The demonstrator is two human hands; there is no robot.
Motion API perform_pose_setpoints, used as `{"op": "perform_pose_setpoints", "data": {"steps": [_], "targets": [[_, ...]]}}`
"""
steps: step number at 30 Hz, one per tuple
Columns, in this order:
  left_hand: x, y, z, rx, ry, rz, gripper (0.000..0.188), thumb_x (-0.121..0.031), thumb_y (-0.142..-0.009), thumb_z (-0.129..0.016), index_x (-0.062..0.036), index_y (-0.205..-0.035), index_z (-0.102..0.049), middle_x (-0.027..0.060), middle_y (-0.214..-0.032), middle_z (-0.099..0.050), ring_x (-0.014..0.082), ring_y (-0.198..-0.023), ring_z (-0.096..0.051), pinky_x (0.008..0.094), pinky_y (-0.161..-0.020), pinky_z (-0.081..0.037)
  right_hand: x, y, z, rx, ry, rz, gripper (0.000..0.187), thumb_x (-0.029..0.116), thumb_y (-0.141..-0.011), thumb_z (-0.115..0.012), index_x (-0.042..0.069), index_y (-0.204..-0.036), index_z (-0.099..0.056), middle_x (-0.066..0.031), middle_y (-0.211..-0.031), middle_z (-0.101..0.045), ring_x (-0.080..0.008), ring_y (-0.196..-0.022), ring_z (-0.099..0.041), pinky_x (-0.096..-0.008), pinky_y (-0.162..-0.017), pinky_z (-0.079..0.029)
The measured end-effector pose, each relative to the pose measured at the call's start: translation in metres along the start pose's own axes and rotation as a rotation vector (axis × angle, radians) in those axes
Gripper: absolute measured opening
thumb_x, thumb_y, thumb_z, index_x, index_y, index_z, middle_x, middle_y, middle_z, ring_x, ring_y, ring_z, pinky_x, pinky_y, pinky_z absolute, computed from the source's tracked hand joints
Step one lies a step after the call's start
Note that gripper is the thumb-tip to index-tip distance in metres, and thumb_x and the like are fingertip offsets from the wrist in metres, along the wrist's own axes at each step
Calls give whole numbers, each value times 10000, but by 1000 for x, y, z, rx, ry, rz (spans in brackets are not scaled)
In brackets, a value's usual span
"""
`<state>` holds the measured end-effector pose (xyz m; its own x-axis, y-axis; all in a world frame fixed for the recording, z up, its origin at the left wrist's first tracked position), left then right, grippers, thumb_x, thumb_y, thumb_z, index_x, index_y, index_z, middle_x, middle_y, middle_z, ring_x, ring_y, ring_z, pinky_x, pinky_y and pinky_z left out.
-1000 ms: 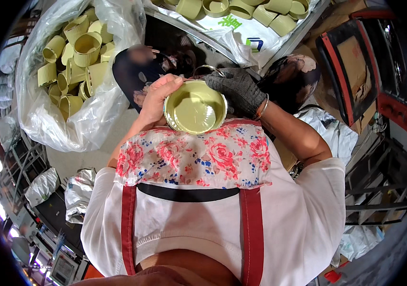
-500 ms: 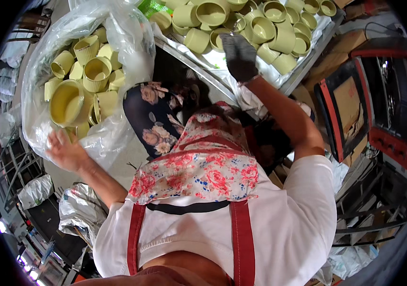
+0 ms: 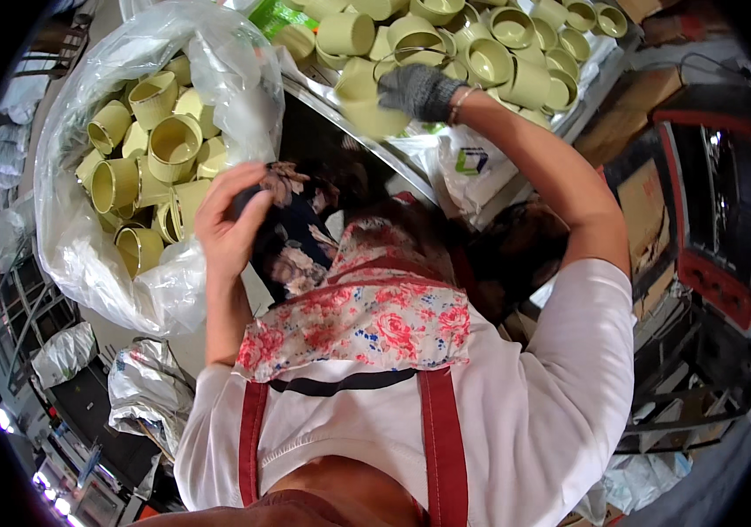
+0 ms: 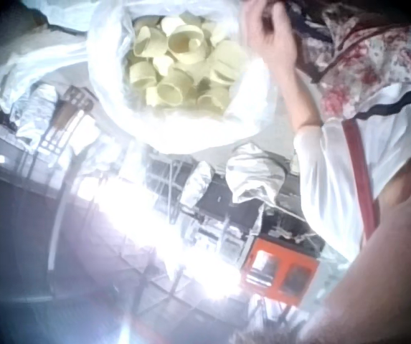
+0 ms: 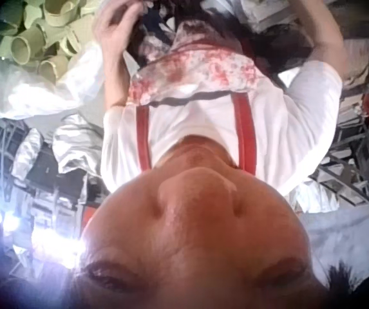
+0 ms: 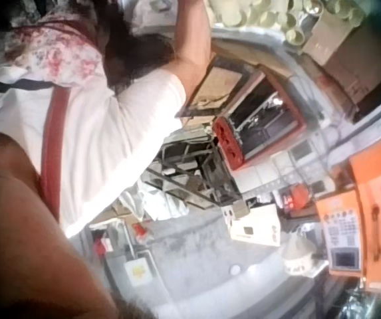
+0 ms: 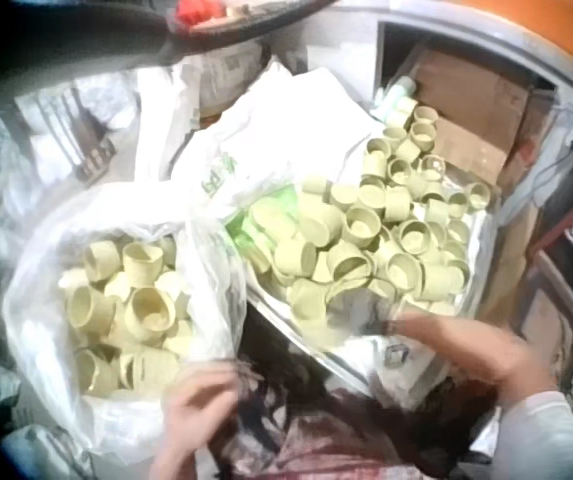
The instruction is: The person sits on the floor and assembles light green plastic cups by attaching metal rings to their rims. They pick up cups from a large plastic bag, use a multi-pronged tool to press the rings onto the cups, and place the finished items onto a nearby tray.
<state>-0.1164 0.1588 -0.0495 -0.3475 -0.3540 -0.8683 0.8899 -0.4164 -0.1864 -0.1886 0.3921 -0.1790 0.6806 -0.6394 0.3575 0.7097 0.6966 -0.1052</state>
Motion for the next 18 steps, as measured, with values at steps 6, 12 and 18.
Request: {"op": "perform_pose_setpoints", "data": {"steps": [6,12,18], "targets": [[-53,-9,-125,619,3,-374,775,-386,-675,-681,-116,-1324,-356,173,-1361,-287,378,-1312,-130,454,-1053,-162,130,87,3,-126,-908,36,209,195,-814,-546,76,-978,-594,-93,-917,-587,-223,-794,-572,-316,-714,-462],[18,61,-144,727,427,239,211,-114,-713,-704,0,-855,-597,37,-846,-519,149,-885,-535,269,-839,-399,169,121,0,239,-880,-330,272,221,-835,-525,60,-1049,-574,-108,-917,-592,-264,-815,-569,-355,-744,-455],[26,94,-126,411,438,197,175,-67,-708,-709,-33,-877,-674,8,-835,-513,102,-811,-488,207,-706,-389,195,134,-7,-99,-301,-23,219,211,-831,-483,64,-956,-585,-111,-912,-590,-284,-820,-549,-358,-729,-454]]}}
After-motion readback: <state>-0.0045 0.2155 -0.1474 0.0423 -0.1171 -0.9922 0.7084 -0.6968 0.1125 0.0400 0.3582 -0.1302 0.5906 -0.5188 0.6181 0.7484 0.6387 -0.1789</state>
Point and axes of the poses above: each hand's wrist, its own y-axis away from the middle knuckle, its own z-axis out of the back of the hand, x = y × z, the point moved 8 cm from there along -y, towards the middle knuckle
